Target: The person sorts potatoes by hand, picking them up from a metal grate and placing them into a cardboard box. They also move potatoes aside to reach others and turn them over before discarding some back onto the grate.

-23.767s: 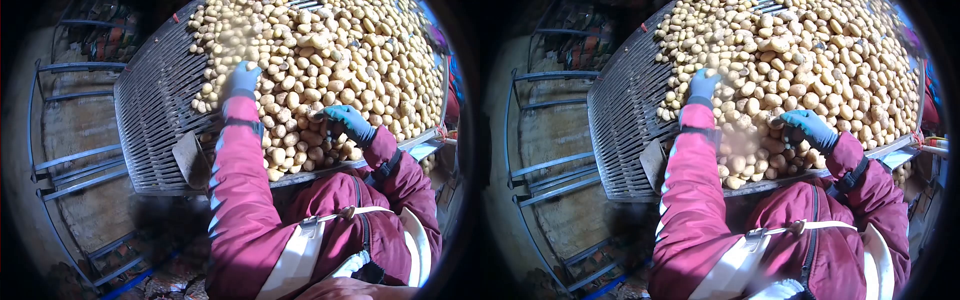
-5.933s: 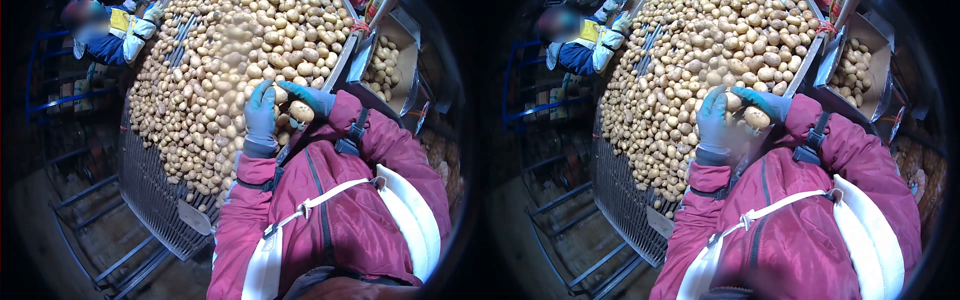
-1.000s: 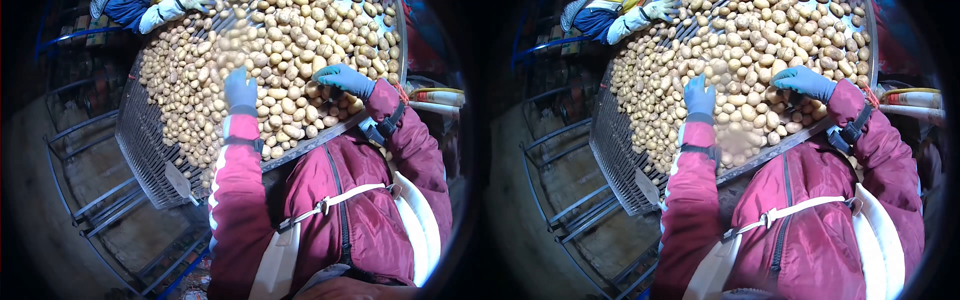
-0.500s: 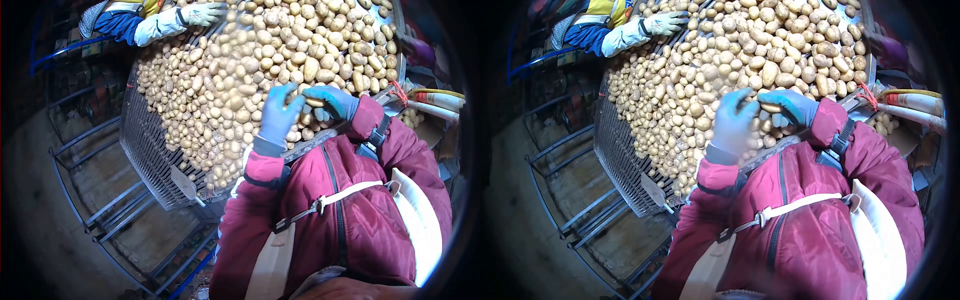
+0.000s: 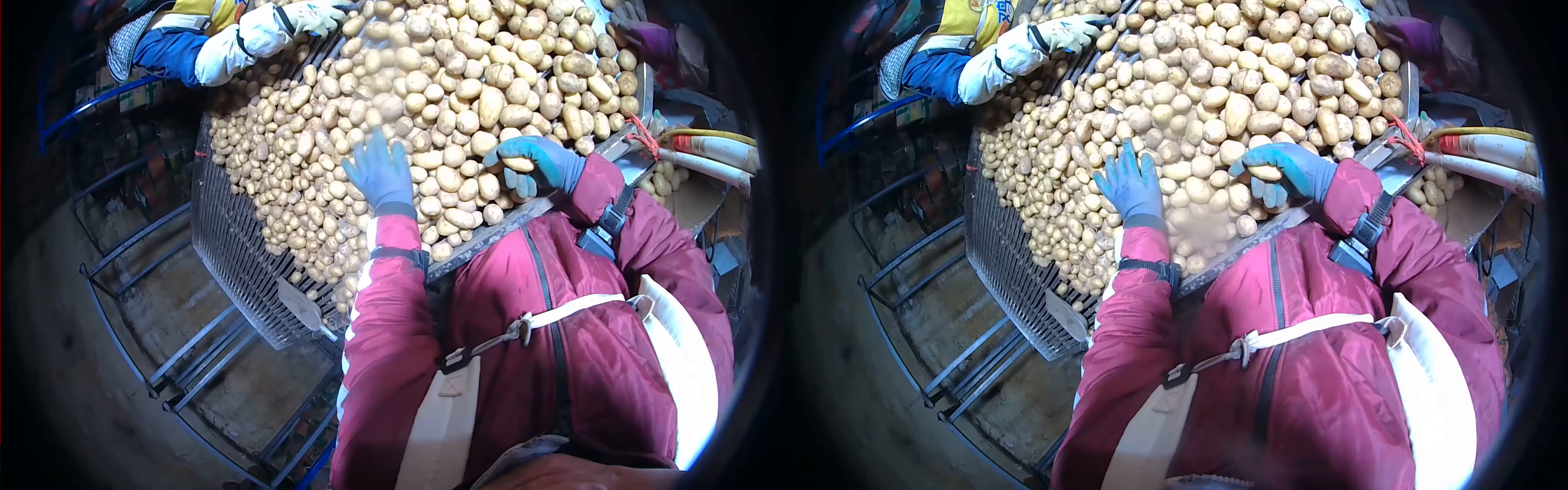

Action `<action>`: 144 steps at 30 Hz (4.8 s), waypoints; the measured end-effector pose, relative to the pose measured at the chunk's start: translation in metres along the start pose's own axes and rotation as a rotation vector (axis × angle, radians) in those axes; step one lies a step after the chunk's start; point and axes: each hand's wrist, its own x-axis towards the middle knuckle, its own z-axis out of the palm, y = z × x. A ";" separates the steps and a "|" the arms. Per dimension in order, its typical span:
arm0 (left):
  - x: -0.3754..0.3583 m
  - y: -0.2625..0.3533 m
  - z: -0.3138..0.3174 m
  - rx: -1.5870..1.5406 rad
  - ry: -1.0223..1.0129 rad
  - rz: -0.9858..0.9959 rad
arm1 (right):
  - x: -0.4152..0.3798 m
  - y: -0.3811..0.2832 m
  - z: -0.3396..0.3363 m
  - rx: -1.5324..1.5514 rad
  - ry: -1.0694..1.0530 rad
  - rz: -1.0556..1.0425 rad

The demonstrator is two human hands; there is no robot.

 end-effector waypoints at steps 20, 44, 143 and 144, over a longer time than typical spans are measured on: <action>-0.027 0.018 -0.035 -0.612 -0.041 -0.034 | -0.006 -0.001 0.009 -0.121 -0.178 -0.204; -0.018 0.032 -0.022 -0.255 -0.262 0.355 | -0.037 -0.058 0.007 0.184 0.107 -0.567; -0.120 -0.106 -0.004 -0.354 0.078 0.033 | -0.037 0.037 -0.001 -0.793 0.494 -0.406; -0.122 -0.105 -0.005 -0.357 0.093 0.036 | -0.032 0.040 -0.006 -0.818 0.456 -0.377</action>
